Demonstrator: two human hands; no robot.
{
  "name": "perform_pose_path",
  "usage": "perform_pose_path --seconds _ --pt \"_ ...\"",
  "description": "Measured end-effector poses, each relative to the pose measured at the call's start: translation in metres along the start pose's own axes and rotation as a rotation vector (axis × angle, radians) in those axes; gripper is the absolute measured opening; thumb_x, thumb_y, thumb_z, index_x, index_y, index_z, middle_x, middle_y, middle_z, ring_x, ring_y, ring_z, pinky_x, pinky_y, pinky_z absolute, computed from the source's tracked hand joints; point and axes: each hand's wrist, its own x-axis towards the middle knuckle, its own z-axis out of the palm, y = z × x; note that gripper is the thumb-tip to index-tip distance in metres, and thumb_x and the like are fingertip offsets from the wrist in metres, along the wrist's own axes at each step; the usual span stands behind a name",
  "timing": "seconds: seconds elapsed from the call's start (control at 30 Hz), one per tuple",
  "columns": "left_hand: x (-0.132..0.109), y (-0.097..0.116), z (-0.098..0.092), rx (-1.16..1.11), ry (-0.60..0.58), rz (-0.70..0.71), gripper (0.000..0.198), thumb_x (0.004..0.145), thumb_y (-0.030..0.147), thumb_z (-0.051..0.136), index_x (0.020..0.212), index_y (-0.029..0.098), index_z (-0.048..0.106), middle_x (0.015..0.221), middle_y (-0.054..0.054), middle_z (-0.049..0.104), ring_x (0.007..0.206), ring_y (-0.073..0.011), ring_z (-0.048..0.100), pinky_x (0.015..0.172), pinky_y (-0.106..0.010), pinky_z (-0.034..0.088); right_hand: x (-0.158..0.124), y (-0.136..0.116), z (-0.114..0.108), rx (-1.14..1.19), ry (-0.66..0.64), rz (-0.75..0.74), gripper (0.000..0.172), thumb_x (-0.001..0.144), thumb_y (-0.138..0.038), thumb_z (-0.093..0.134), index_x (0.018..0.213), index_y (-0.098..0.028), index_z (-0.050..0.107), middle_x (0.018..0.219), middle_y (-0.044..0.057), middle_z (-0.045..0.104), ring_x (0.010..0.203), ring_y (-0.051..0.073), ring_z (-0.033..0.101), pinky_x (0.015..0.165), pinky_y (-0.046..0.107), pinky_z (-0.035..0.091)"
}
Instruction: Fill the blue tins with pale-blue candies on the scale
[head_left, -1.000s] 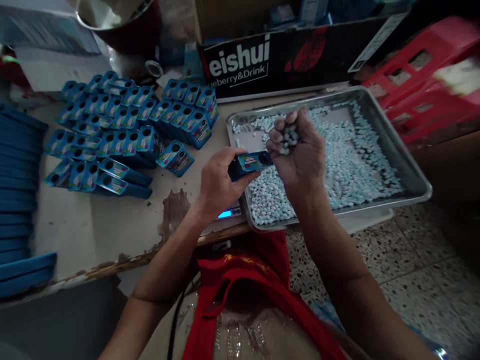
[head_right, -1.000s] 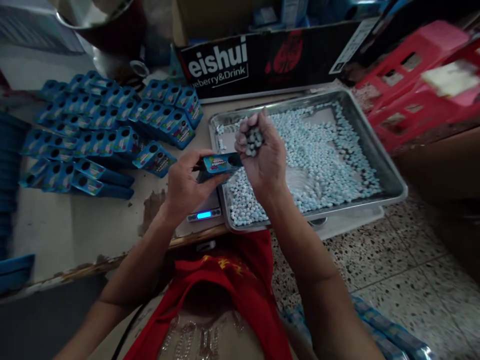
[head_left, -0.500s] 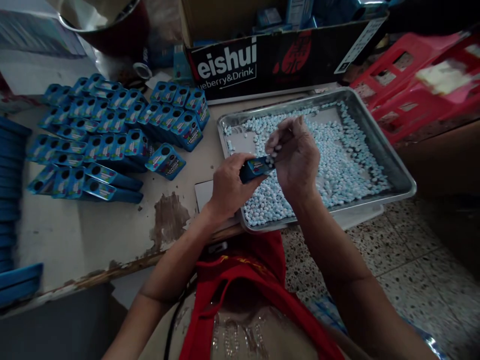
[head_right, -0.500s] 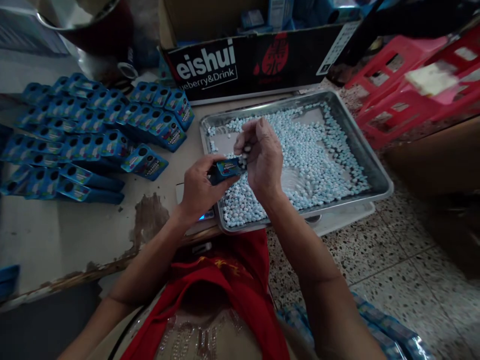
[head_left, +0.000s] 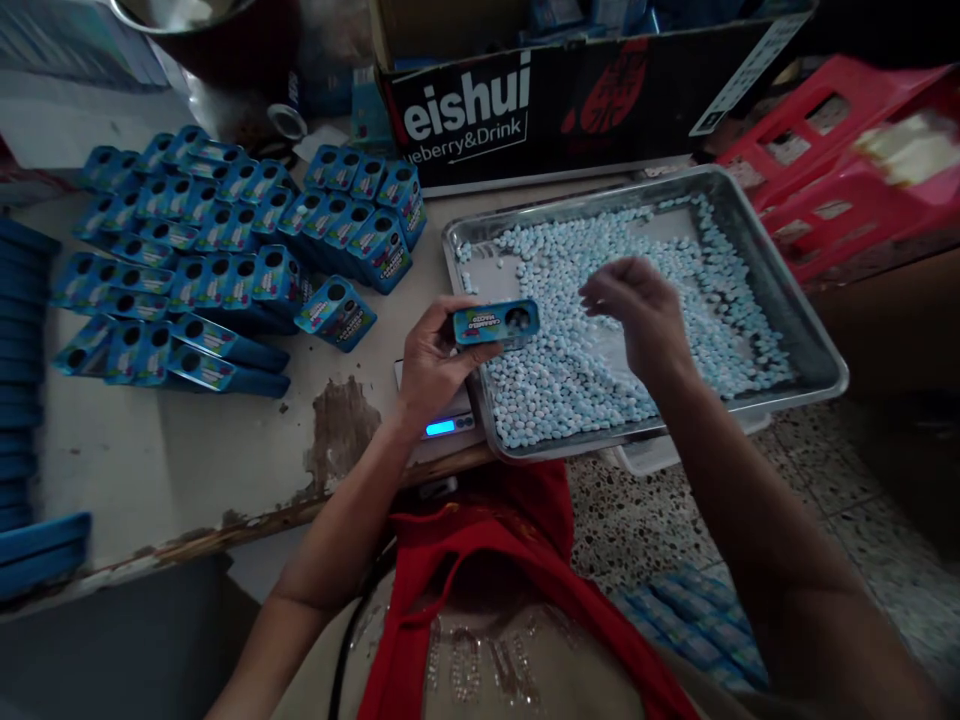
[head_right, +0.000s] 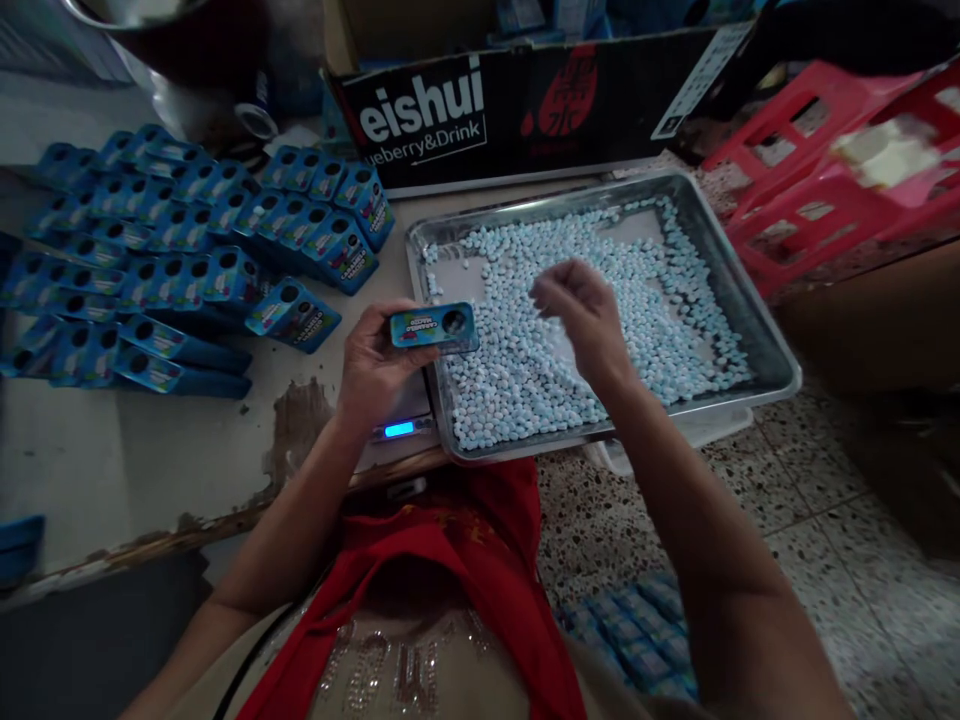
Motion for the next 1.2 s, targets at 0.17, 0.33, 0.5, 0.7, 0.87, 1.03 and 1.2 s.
perform_pose_path --seconds 0.17,0.33,0.5,0.7,0.87,1.03,1.2 --pt "-0.032 0.019 -0.046 0.143 0.038 -0.031 0.054 0.098 0.062 0.099 0.132 0.029 0.073 0.118 -0.004 0.082 0.099 -0.0222 0.082 0.089 -0.031 0.07 -0.04 0.027 -0.004 -0.738 -0.484 -0.381 0.062 0.109 -0.06 0.078 0.161 -0.027 0.07 0.173 0.022 0.065 0.161 0.049 0.059 0.127 0.071 0.055" --pt "-0.067 0.01 -0.07 0.129 0.086 -0.11 0.058 0.088 0.062 0.106 0.123 0.026 0.076 0.112 -0.004 0.084 0.095 -0.0222 0.083 0.087 -0.031 0.071 -0.037 0.047 0.003 -0.973 -0.631 -0.467 0.104 0.103 -0.067 0.09 0.186 -0.023 0.047 0.194 0.03 0.035 0.179 0.057 0.033 0.135 0.077 0.044" --pt "-0.078 -0.009 -0.064 0.075 0.057 -0.138 0.072 0.084 0.071 0.107 0.129 0.023 0.078 0.116 -0.009 0.087 0.101 -0.025 0.087 0.09 -0.033 0.073 -0.017 0.045 0.03 -0.816 -0.578 -0.391 0.032 0.108 -0.043 0.078 0.135 -0.024 0.079 0.15 0.022 0.075 0.144 0.049 0.064 0.114 0.061 0.056" --pt "-0.085 0.005 -0.088 0.131 0.114 -0.036 0.083 0.085 0.075 0.106 0.145 0.027 0.076 0.141 -0.015 0.084 0.138 -0.0318 0.083 0.118 -0.044 0.07 -0.013 0.027 0.031 -0.466 -0.355 -0.079 0.032 0.106 -0.045 0.07 0.083 -0.028 0.056 0.079 0.005 0.062 0.071 0.02 0.048 0.068 0.036 0.034" --pt "-0.091 0.026 -0.107 0.259 0.205 -0.081 0.072 0.096 0.077 0.097 0.145 0.03 0.075 0.135 -0.012 0.085 0.126 -0.0294 0.085 0.113 -0.044 0.073 0.0 0.018 0.01 0.105 -0.087 0.295 0.017 0.093 -0.043 0.063 0.085 -0.029 0.056 0.082 0.006 0.061 0.067 0.018 0.046 0.061 0.037 0.028" --pt "-0.085 0.034 -0.099 0.295 0.203 0.053 0.071 0.093 0.077 0.099 0.145 0.034 0.076 0.13 -0.009 0.084 0.125 -0.032 0.085 0.116 -0.052 0.072 -0.002 0.008 0.002 0.322 -0.114 0.553 0.036 0.097 -0.053 0.066 0.078 -0.03 0.046 0.074 -0.003 0.042 0.058 0.012 0.025 0.062 0.04 0.016" --pt "-0.084 0.044 -0.091 0.387 0.185 -0.046 0.069 0.093 0.074 0.101 0.141 0.031 0.079 0.135 -0.011 0.082 0.127 -0.0323 0.084 0.119 -0.051 0.07 -0.009 0.01 0.005 0.216 -0.156 0.491 0.032 0.097 -0.054 0.061 0.077 -0.033 0.048 0.069 -0.007 0.021 0.06 0.016 0.007 0.066 0.045 0.014"
